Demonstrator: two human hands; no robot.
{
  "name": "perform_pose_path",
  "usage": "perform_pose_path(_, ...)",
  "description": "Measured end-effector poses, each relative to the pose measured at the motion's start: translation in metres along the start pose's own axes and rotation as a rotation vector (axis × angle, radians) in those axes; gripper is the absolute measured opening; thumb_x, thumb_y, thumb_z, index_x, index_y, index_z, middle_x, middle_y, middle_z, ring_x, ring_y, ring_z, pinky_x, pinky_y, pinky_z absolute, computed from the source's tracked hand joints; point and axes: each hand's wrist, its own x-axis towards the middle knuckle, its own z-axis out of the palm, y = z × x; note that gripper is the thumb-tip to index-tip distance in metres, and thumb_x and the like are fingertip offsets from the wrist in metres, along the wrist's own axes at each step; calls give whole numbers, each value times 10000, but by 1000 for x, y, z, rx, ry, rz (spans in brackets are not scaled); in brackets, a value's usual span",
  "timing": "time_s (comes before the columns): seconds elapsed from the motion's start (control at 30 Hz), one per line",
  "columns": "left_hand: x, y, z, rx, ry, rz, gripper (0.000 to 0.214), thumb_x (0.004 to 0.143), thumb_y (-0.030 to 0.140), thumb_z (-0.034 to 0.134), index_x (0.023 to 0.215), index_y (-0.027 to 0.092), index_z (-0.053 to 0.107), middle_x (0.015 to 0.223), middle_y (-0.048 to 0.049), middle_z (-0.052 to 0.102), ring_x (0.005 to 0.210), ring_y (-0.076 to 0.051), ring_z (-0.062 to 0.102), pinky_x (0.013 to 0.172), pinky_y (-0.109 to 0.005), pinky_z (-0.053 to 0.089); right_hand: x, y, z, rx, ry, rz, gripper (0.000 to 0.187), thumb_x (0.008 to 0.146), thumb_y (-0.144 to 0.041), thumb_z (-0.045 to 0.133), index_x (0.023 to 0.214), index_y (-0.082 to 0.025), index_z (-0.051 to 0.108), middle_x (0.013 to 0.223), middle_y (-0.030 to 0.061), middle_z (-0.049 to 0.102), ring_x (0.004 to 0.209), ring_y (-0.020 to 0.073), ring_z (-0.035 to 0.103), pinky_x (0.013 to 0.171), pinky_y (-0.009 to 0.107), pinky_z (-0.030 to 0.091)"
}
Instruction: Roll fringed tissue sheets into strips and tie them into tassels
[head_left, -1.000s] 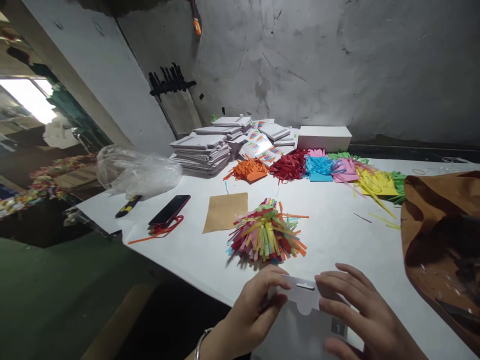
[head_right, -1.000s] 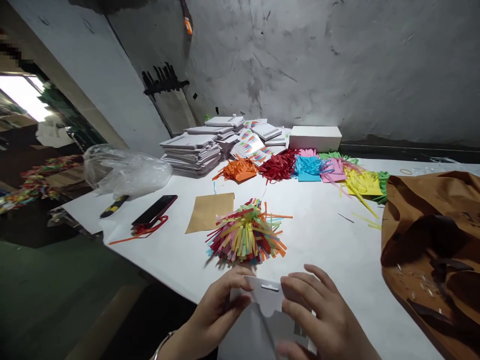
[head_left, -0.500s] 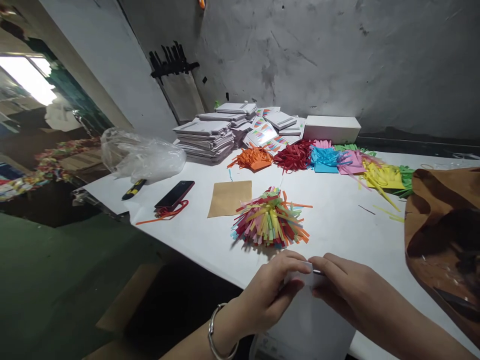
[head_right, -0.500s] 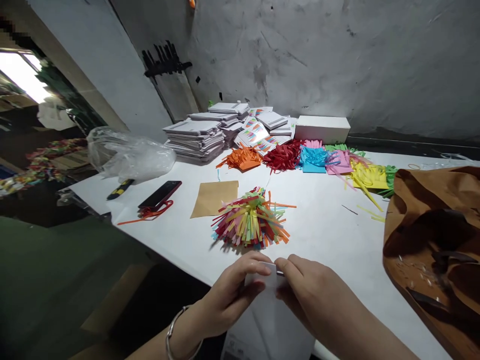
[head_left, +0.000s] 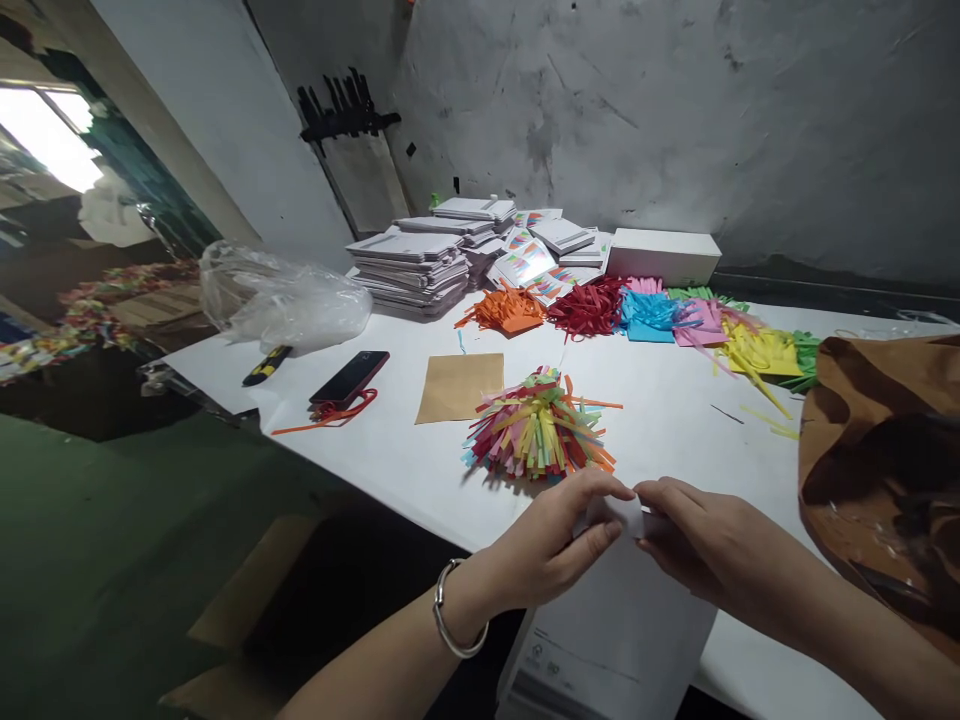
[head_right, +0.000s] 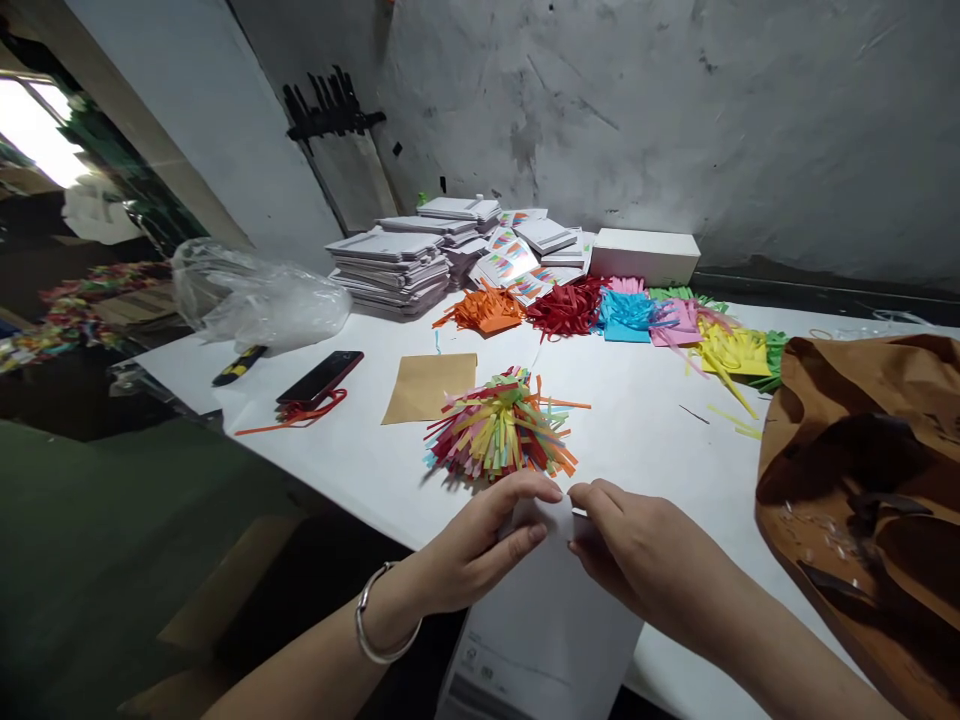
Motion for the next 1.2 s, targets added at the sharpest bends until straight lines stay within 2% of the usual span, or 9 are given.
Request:
perform_pose_path(0.33, 2, 0, 0, 21, 43, -21, 286, 955, 136, 482, 1233, 176, 535, 1076, -98, 631, 942, -194, 596, 861, -351, 497, 7, 2, 2, -123, 75, -86, 243, 965, -150, 438, 1203, -197, 441, 915, 42, 676, 645, 169, 674, 508, 265, 427)
perform_pose_path(0.43, 2, -1, 3, 45, 59, -18, 312, 922, 114, 467, 1219, 172, 542, 1014, -77, 620, 857, -177, 567, 809, -331, 482, 8, 2, 1, -62, -7, 13, 169, 964, -175, 474, 1122, -230, 450, 869, 7, 671, 627, 166, 648, 509, 266, 389)
perform_pose_path(0.57, 2, -2, 8, 34, 58, -32, 293, 914, 131, 455, 1189, 167, 551, 871, -17, 569, 662, -131, 456, 692, -287, 442, 12, 5, -4, 143, -165, 206, 146, 922, -225, 581, 927, -258, 438, 745, -50, 623, 611, 142, 543, 535, 242, 348)
perform_pose_path(0.7, 3, -4, 8, 46, 53, -35, 284, 923, 143, 451, 1188, 166, 552, 811, 2, 538, 669, -142, 464, 703, -291, 439, 18, 7, -8, 297, -233, 275, 192, 932, -314, 596, 839, -248, 441, 708, -48, 589, 604, 129, 470, 538, 235, 322)
perform_pose_path(0.83, 4, -7, 7, 67, 53, 8, 303, 920, 146, 471, 1212, 170, 550, 953, -60, 614, 855, -187, 562, 815, -327, 463, 20, 7, -8, 349, -222, 314, 196, 928, -346, 583, 827, -245, 449, 682, -44, 573, 590, 128, 465, 527, 237, 303)
perform_pose_path(0.97, 5, -7, 6, 54, 46, -30, 298, 923, 135, 474, 1209, 169, 553, 861, -26, 597, 784, -168, 548, 787, -313, 467, 19, 7, -10, 331, -199, 313, 210, 919, -347, 595, 800, -239, 460, 666, -42, 563, 577, 124, 457, 514, 239, 283)
perform_pose_path(1.07, 6, -5, 5, 37, 38, -41, 280, 927, 135, 477, 1194, 178, 548, 810, -8, 591, 799, -172, 562, 796, -319, 475, 18, 6, -17, 299, -248, 287, 171, 911, -356, 628, 865, -229, 523, 701, -37, 583, 609, 127, 481, 544, 238, 331)
perform_pose_path(1.13, 6, -4, 4, 29, 25, -36, 277, 928, 136, 477, 1194, 178, 539, 817, -13, 610, 833, -180, 578, 814, -331, 479, 16, 5, -23, 305, -279, 265, 192, 927, -385, 625, 1029, -231, 572, 755, -31, 610, 649, 135, 518, 590, 241, 393)
perform_pose_path(1.2, 6, -3, 4, 26, 12, -36, 278, 930, 141, 476, 1200, 176, 532, 848, -25, 635, 856, -186, 590, 823, -340, 482, 13, 3, -27, 308, -271, 244, 308, 952, -394, 591, 1221, -250, 547, 851, -14, 653, 720, 149, 576, 650, 252, 449)
